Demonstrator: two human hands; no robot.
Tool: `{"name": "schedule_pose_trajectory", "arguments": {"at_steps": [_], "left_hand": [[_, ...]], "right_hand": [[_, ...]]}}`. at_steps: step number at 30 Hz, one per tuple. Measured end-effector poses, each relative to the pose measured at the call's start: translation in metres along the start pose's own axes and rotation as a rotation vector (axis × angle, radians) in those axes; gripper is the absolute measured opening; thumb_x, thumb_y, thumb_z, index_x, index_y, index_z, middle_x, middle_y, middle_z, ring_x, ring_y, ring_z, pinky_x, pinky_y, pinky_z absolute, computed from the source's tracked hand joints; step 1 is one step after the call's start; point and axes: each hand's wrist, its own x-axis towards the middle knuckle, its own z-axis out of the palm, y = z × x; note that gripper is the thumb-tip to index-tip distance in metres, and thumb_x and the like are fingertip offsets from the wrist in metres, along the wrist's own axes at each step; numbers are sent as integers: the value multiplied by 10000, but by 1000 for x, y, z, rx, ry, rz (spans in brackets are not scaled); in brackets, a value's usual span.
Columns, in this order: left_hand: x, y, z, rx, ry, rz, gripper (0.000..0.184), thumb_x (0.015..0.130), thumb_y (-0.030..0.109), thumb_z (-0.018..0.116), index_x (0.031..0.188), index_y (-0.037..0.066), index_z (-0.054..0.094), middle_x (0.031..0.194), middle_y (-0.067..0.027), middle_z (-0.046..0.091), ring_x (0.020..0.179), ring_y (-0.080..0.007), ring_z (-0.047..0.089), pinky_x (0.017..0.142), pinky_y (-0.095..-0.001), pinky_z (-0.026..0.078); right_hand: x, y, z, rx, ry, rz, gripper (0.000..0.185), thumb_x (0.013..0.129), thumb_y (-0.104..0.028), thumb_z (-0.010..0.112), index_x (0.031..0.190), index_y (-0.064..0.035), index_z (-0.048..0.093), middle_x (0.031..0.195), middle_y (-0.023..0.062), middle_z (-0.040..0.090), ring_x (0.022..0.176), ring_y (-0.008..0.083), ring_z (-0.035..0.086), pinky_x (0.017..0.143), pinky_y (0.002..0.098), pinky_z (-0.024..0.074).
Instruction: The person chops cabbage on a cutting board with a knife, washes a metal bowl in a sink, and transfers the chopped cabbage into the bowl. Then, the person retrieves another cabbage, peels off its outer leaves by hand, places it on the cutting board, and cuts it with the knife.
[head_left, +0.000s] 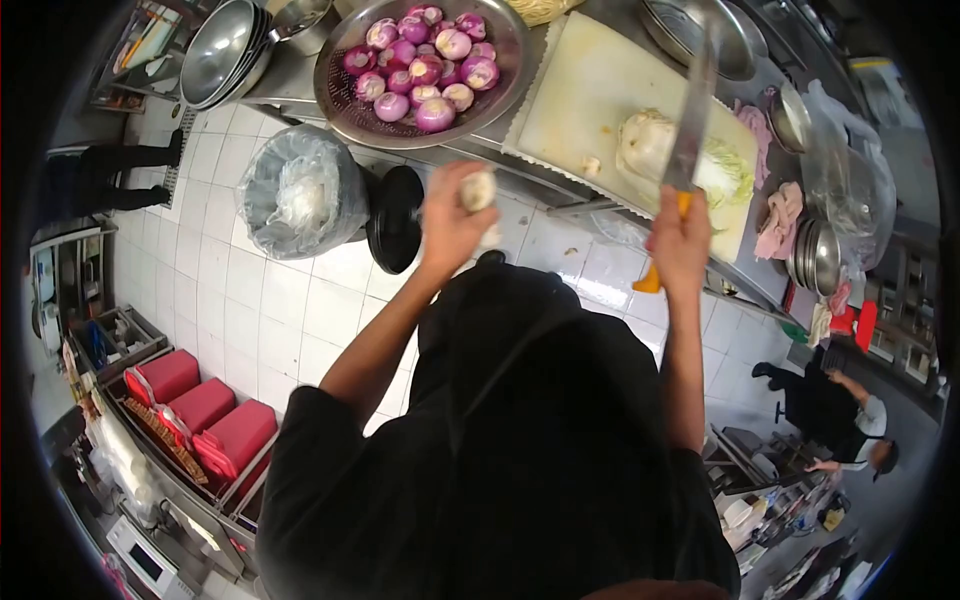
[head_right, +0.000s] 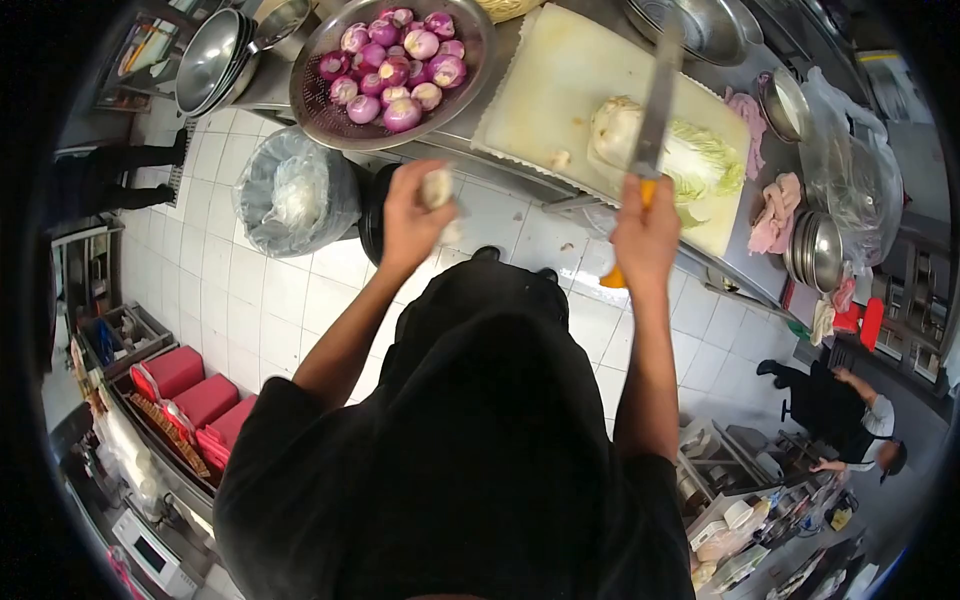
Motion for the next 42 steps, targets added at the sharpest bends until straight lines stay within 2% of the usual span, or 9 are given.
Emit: {"name": "schedule_pose_trajectory", "arguments": {"at_steps": [6, 8, 10, 12, 16, 23, 27, 32, 42], "left_hand": [[-60, -80, -137, 23, 259, -503, 449, 730, 35, 669, 1169, 43, 574, 1089, -117, 532, 934, -187, 561, 787, -313, 489], [-66, -122, -190, 270, 332, -423, 481, 746, 76, 707, 1195, -1, 551, 1139, -164, 542, 959, -227, 568, 801, -330, 490], [-56, -135, -223, 862, 437, -319, 798, 663, 335, 825, 1293, 4, 464, 1223, -269, 480, 1127, -386, 463, 954, -467, 385], [-45, -103, -207, 1134, 466, -486, 1034, 566, 476, 849, 1362, 17, 375, 1339, -301, 354, 1231, -453, 339, 1005, -560, 295], [-13, 14, -46, 644, -135, 350, 1019, 562, 340, 870, 1382, 40, 346, 1397, -266, 329, 1307, -460, 273, 1055, -536, 255], [35, 75, 151, 614, -649, 736, 1062, 582, 370, 831, 1441, 123, 258, 1509, -244, 108, 1395, -425, 114, 1048, -676, 128], [82, 82, 183, 830, -688, 834, 1090, 572, 403, 826, 1436, 77, 247, 1489, -243, 158, 1392, -415, 131, 1045, -681, 130], [119, 83, 201, 922, -677, 831, 1035, 552, 399, 827, 1369, 10, 326, 1347, -209, 387, 1289, -359, 353, 1029, -611, 259], [145, 84, 209, 835, -845, 645, 935, 552, 337, 807, 1308, -7, 377, 1179, -165, 500, 1090, -318, 522, 893, -450, 427]], "right_hand": [[-16, 10, -57, 81, 132, 26, 202, 959, -206, 515, 851, -68, 415, 556, 16, 447, 397, 89, 437, 358, 243, 366], [-20, 21, -68, 101, 170, 35, 210, 962, -207, 509, 853, -61, 404, 561, 21, 452, 384, 93, 440, 350, 240, 355], [-26, 29, -77, 99, 188, 63, 203, 961, -205, 508, 857, -58, 416, 560, 20, 449, 389, 91, 438, 354, 241, 358], [-37, 33, -89, 78, 202, 111, 196, 960, -203, 509, 861, -54, 430, 560, 19, 447, 393, 89, 436, 360, 242, 361], [-69, 36, -120, 21, 238, 206, 180, 958, -200, 510, 880, -45, 462, 558, 13, 447, 406, 83, 435, 373, 243, 370], [-90, 47, -138, 1, 218, 255, 198, 954, -205, 524, 865, -40, 459, 547, 2, 457, 428, 78, 446, 401, 243, 372], [-111, 51, -141, -52, 156, 310, 219, 948, -212, 539, 872, -27, 450, 532, 29, 483, 448, 96, 469, 419, 279, 380], [-120, 40, -144, -273, 71, 234, 168, 919, -145, 550, 932, -1, 463, 581, 188, 548, 528, 390, 546, 499, 420, 409], [-92, 21, -145, -410, -40, 182, 181, 927, -156, 531, 905, 3, 447, 574, 188, 544, 540, 415, 542, 509, 461, 395]]}}
